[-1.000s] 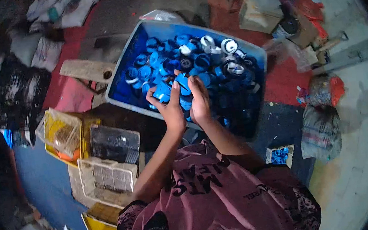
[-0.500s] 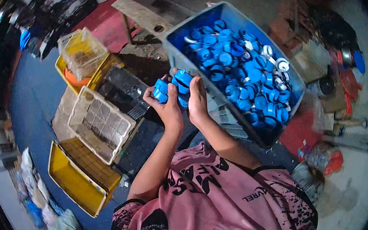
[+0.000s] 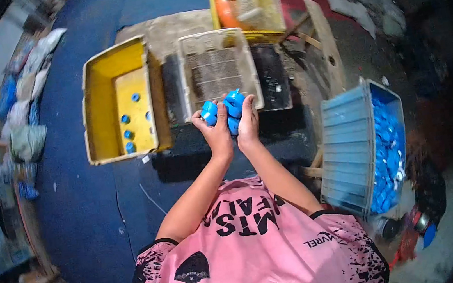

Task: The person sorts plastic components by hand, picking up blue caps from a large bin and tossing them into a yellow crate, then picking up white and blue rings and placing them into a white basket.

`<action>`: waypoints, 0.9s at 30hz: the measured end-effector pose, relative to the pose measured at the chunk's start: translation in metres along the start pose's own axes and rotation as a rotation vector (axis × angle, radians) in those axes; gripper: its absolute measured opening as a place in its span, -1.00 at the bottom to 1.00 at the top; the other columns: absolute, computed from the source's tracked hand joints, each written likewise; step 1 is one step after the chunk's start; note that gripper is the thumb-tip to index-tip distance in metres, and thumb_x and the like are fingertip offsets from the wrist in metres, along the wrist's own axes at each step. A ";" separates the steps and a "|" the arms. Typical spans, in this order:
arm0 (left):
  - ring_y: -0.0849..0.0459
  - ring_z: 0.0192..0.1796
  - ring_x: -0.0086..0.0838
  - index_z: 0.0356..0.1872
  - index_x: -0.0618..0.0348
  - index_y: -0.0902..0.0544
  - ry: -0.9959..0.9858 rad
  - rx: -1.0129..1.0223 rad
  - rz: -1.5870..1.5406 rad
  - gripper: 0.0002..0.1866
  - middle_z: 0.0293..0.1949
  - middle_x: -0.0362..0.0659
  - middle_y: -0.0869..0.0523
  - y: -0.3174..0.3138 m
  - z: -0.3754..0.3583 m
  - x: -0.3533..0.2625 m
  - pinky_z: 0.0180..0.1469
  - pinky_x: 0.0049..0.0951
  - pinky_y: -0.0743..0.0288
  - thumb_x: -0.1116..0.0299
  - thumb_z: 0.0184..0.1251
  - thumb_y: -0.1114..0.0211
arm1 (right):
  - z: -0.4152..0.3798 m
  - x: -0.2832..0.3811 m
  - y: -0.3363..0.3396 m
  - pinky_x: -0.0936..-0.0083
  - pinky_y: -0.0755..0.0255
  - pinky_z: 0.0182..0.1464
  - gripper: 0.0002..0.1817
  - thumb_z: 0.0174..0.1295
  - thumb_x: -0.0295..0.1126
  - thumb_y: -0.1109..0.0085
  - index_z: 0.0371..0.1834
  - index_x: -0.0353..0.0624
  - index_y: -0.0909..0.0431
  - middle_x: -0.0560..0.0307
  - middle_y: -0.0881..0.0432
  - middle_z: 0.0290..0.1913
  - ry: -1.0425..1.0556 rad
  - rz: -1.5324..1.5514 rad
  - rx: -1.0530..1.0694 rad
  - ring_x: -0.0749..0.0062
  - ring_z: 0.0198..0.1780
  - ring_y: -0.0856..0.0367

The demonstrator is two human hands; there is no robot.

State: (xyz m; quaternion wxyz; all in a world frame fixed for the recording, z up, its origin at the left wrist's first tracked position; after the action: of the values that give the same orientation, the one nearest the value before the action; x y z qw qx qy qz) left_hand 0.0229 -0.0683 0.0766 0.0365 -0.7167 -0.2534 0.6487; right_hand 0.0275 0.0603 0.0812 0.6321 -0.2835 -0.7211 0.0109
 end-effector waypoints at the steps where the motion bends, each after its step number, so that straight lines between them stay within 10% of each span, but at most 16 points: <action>1: -0.60 0.04 -0.48 0.11 0.08 -0.25 -0.002 -0.079 0.031 -0.49 0.03 -0.10 -0.62 0.029 0.007 -0.019 0.14 -0.43 -0.50 0.10 0.47 -0.37 | -0.003 -0.017 -0.033 0.39 -0.46 0.28 -0.16 0.48 0.37 0.30 0.20 -0.24 -0.57 0.09 -0.69 0.15 -0.051 0.038 0.019 0.40 0.13 -0.64; 14: -0.62 0.05 -0.42 0.19 0.23 -0.40 0.101 -0.512 0.073 -0.40 0.05 -0.09 -0.63 0.292 0.144 -0.037 0.13 -0.36 -0.51 -0.15 0.53 -0.19 | 0.013 -0.229 -0.275 0.51 -0.55 0.01 -0.31 0.47 0.34 0.13 -0.01 -0.16 -0.53 0.19 -0.65 -0.13 -0.450 -0.082 0.219 0.54 -0.14 -0.63; 27: -0.65 0.10 -0.32 0.21 0.34 -0.48 0.451 -0.449 0.293 -0.37 0.07 0.02 -0.68 0.388 0.283 0.072 0.15 -0.31 -0.50 -0.09 0.49 -0.26 | 0.086 -0.434 -0.280 0.35 -0.48 0.04 -0.46 0.49 0.10 -0.07 -0.13 -0.27 -0.64 0.05 -0.67 -0.14 -0.670 -0.187 -0.090 0.35 -0.11 -0.60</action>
State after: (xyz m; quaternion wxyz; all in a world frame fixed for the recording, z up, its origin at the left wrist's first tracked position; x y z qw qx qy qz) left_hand -0.1212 -0.4541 -0.1813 -0.1603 -0.8609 -0.2696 0.4005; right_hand -0.1448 -0.3282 -0.2246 0.3456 -0.2245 -0.9110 0.0138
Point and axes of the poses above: each hand's wrist, its own z-axis towards the middle knuckle, its own y-axis out of the back of the hand, x = y × z, the point moved 10 cm from there along z, towards the middle knuckle
